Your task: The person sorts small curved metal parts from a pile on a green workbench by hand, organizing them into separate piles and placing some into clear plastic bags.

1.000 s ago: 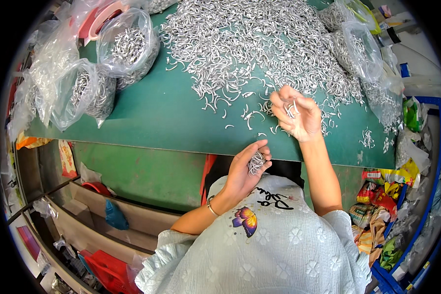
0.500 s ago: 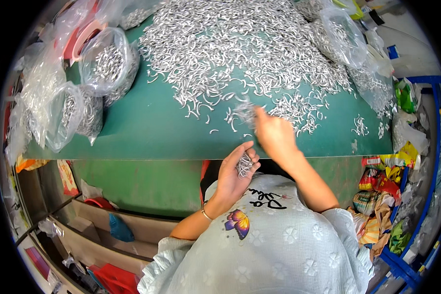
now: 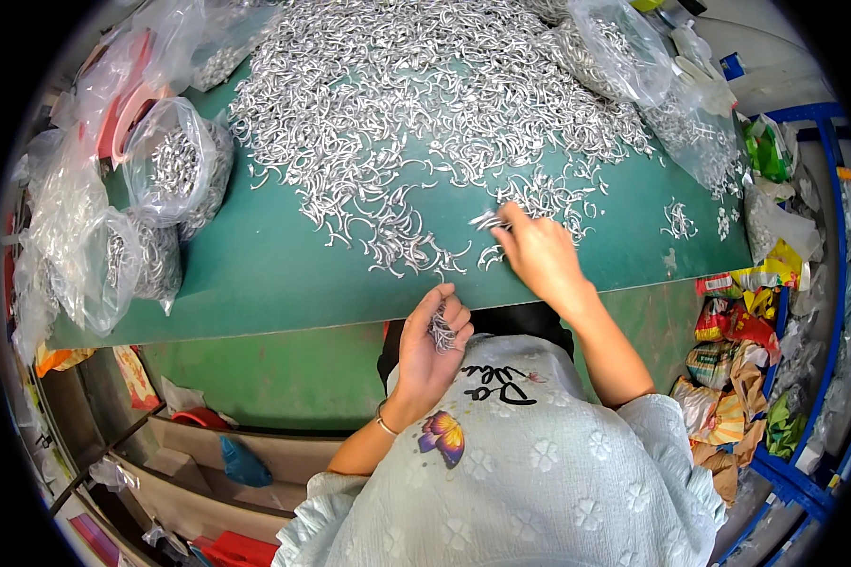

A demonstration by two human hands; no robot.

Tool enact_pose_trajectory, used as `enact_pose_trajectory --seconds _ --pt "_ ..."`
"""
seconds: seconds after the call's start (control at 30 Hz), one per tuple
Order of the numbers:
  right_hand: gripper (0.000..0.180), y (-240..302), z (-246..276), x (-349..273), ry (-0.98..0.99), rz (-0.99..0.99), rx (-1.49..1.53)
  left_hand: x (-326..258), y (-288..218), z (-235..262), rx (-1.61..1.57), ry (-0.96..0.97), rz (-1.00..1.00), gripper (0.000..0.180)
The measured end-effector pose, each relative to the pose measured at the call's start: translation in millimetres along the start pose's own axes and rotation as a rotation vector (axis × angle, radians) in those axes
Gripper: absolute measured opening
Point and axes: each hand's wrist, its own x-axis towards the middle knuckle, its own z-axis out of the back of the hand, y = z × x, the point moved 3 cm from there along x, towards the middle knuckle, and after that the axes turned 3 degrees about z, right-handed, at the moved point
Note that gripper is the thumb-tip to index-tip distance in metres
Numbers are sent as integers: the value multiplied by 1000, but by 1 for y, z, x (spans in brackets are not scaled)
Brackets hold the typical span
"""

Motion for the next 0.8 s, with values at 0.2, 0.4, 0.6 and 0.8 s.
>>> enact_pose_trajectory --seconds 0.2,0.4,0.6,0.8 --pt "13 17 -6 5 0 93 291 -2 0 -1 35 63 21 17" --pt "15 -26 30 25 -112 -221 101 -3 0 1 41 33 30 20" --pt "16 -32 18 33 -123 -88 -44 0 3 1 74 73 53 20" --pt "14 -32 8 43 -161 -12 -124 -2 2 0 103 62 46 20"
